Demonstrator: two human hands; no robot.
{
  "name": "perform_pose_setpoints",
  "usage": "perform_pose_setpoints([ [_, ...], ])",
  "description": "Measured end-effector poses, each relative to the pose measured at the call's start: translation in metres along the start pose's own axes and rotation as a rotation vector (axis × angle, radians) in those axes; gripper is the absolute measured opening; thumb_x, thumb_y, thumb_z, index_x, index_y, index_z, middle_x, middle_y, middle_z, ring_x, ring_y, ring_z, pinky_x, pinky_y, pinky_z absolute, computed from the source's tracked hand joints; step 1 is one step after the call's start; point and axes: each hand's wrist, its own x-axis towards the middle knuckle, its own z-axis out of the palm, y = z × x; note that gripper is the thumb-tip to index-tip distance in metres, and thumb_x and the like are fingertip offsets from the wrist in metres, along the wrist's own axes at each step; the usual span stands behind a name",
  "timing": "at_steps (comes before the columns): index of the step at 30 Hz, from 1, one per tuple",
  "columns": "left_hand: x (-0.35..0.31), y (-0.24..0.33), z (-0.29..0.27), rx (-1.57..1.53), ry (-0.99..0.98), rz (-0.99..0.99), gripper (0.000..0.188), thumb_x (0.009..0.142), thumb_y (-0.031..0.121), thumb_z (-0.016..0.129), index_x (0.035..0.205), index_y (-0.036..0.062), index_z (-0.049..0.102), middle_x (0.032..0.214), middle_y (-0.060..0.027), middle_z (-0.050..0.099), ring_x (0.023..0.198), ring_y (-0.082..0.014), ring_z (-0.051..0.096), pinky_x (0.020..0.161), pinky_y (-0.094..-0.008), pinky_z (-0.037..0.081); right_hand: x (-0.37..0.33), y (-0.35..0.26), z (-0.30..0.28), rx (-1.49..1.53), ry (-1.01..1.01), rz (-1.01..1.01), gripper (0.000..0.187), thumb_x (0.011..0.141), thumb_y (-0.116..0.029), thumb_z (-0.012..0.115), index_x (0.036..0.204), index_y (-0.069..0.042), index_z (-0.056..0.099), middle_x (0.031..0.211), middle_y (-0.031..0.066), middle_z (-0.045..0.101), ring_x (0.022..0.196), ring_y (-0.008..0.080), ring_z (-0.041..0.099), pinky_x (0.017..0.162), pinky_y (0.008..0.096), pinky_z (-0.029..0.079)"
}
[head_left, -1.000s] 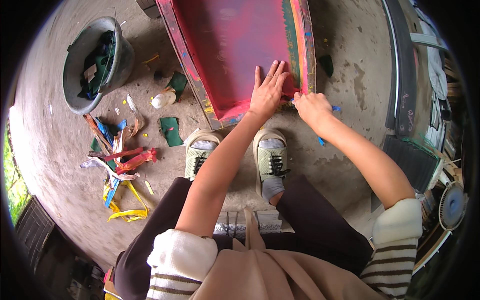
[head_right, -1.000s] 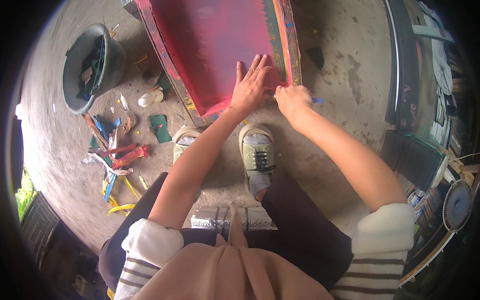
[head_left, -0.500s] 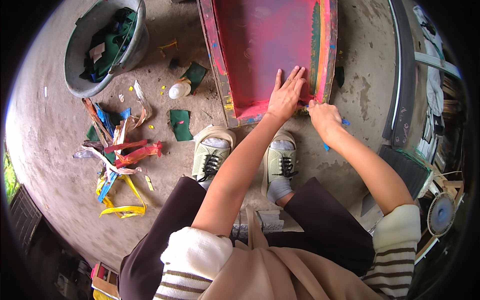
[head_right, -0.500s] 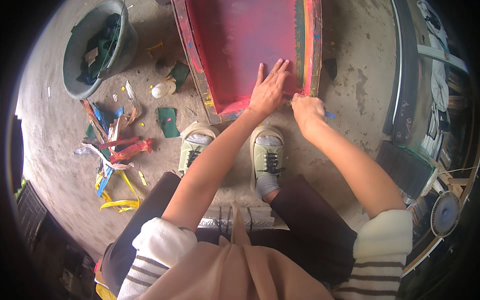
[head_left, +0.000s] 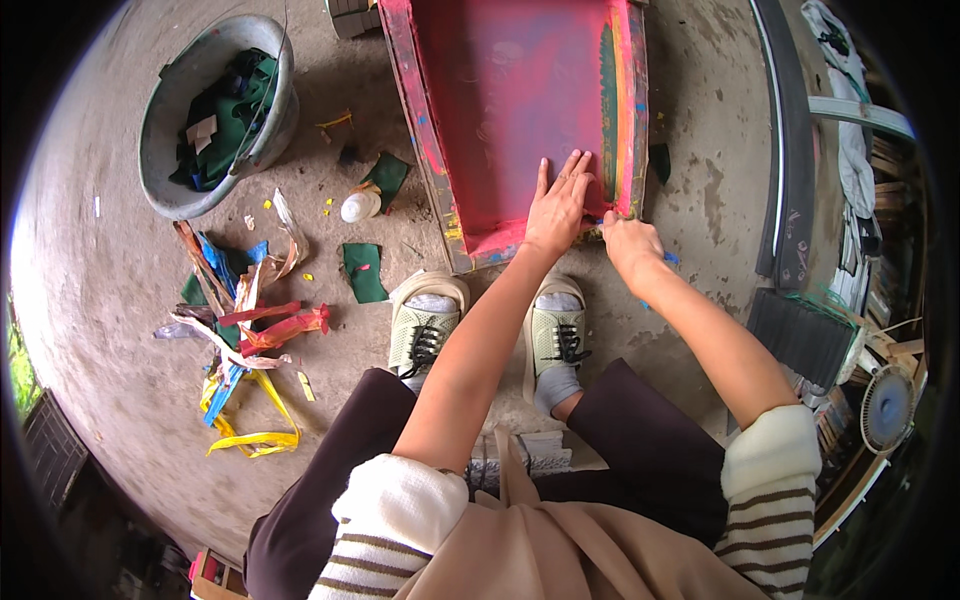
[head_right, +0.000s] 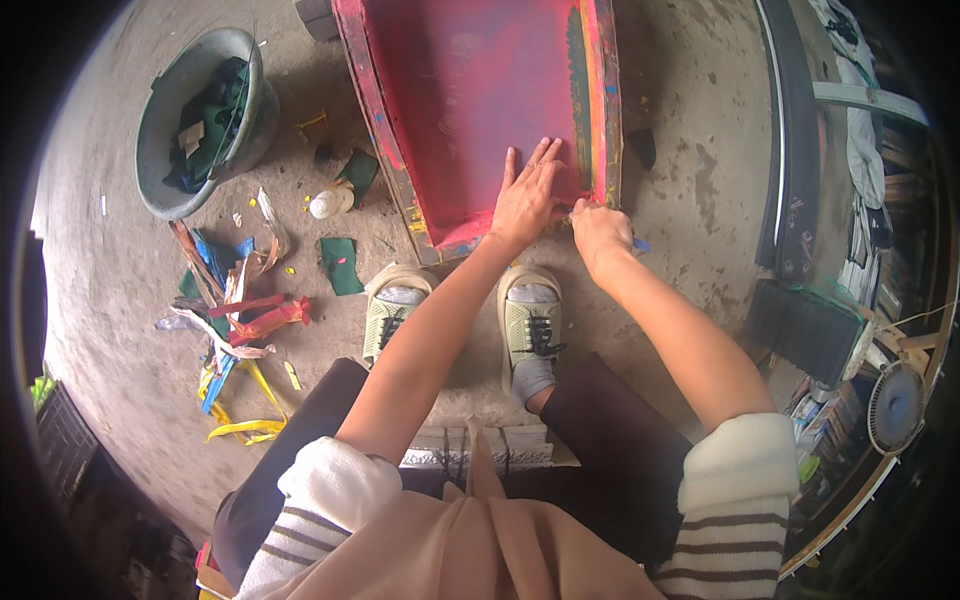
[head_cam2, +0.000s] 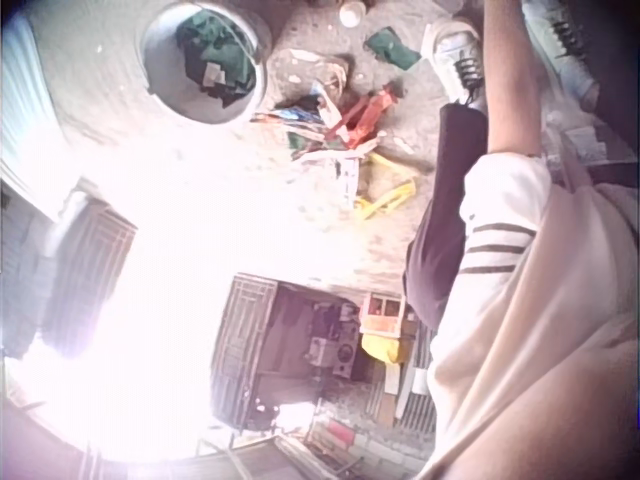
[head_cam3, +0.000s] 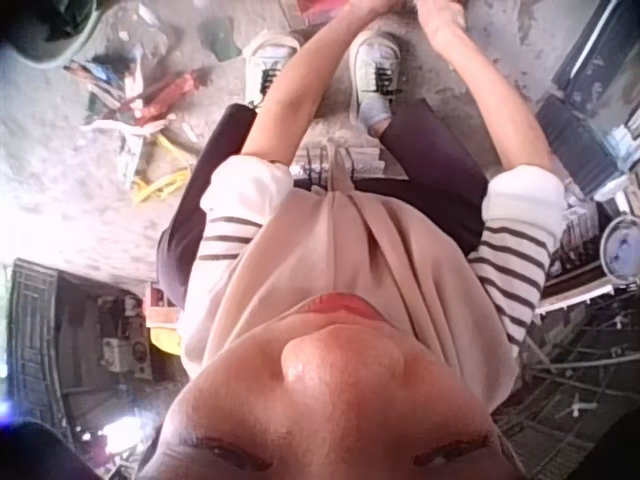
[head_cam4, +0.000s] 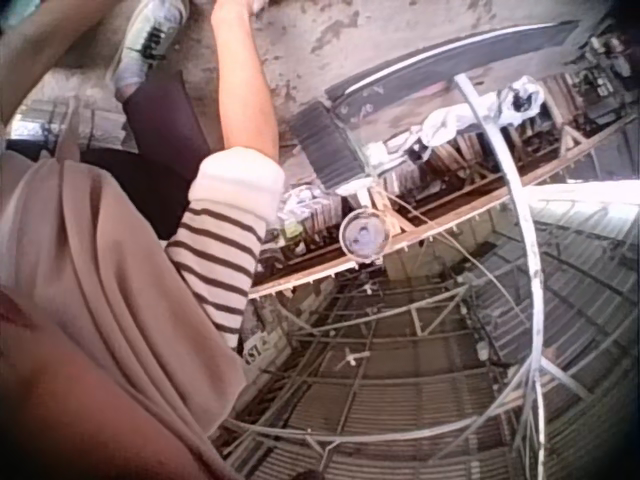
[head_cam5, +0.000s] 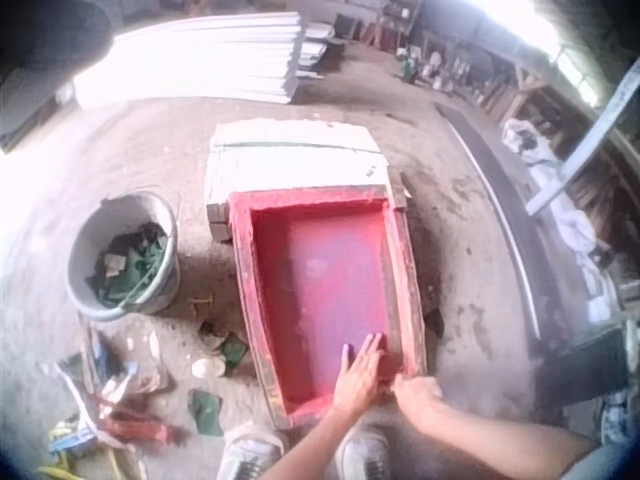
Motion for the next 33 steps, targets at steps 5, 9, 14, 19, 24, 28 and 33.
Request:
perform_pose_setpoints([
  [5,-0.002,0.001,-0.006,-0.006,-0.034,-0.014,0.048,0.072,0.01,0.067,0.116,0.0075,0.047,0.146,-0.0074,0.031,0.138,-0.02,0.024,0.111,-0.0535,0.015,-0.002,0.012,-0.004,0.412,0.009,0.077,0.041,0.098,-0.032,0.031,0.102,-0.001,0.058,0.1,0.0218,0.064,0.092,0.0386,0.062,0.082,0.046,0.05],
  [9,0.0,0.004,-0.008,-0.069,-0.037,-0.016,0.048,0.073,0.011,0.068,0.115,0.0087,0.046,0.146,-0.0075,0.03,0.138,-0.0217,0.024,0.11,-0.0561,0.016,0.008,0.022,0.011,0.508,-0.009,0.037,0.043,0.098,-0.033,0.03,0.104,-0.001,0.059,0.1,0.0239,0.063,0.096,0.0407,0.06,0.085,0.0484,0.048],
  [14,0.0,0.003,-0.01,-0.079,-0.022,-0.031,0.049,0.071,0.012,0.069,0.114,0.0085,0.046,0.146,-0.008,0.031,0.137,-0.0221,0.025,0.11,-0.0566,0.016,0.019,0.023,0.022,0.529,0.002,-0.021,0.045,0.099,-0.031,0.028,0.102,0.004,0.056,0.096,0.0282,0.061,0.094,0.0445,0.058,0.083,0.0505,0.047],
  [19,0.002,0.006,-0.005,-0.072,-0.006,-0.015,0.048,0.071,0.012,0.069,0.113,0.009,0.046,0.145,-0.0079,0.033,0.137,-0.0223,0.026,0.109,-0.0566,0.017,0.027,0.031,0.031,0.357,0.025,-0.172,0.043,0.098,-0.024,0.026,0.102,0.004,0.058,0.101,0.0242,0.062,0.095,0.0407,0.06,0.083,0.0486,0.048],
  [24,0.001,0.003,-0.004,-0.068,0.011,-0.011,0.039,0.07,0.014,0.07,0.105,0.0104,0.052,0.144,-0.0079,0.034,0.136,-0.024,0.028,0.108,-0.0572,0.018,-0.008,0.019,-0.039,0.53,-0.266,0.002,0.041,0.098,-0.021,0.028,0.102,0.004,0.059,0.105,0.0223,0.062,0.097,0.0392,0.06,0.085,0.0477,0.048],
  [28,0.0,0.003,-0.01,0.078,-0.096,0.037,0.025,0.072,0.02,0.07,0.094,0.0119,0.06,0.146,-0.0079,0.029,0.138,-0.0248,0.023,0.109,-0.0565,0.018,-0.022,0.049,-0.023,0.476,-0.051,-0.085,0.044,0.098,-0.027,0.029,0.106,0.006,0.057,0.102,0.0248,0.062,0.097,0.04,0.059,0.085,0.0485,0.047],
  [33,0.02,-0.002,-0.029,0.162,-0.308,0.185,0.031,0.075,0.037,0.067,0.093,0.0123,0.064,0.151,-0.0083,0.019,0.141,-0.026,0.009,0.11,-0.0589,0.008,-0.032,0.107,0.003,0.803,0.079,0.038,0.046,0.098,-0.032,0.029,0.104,0.006,0.054,0.097,0.0258,0.062,0.095,0.0436,0.057,0.082,0.0502,0.045],
])
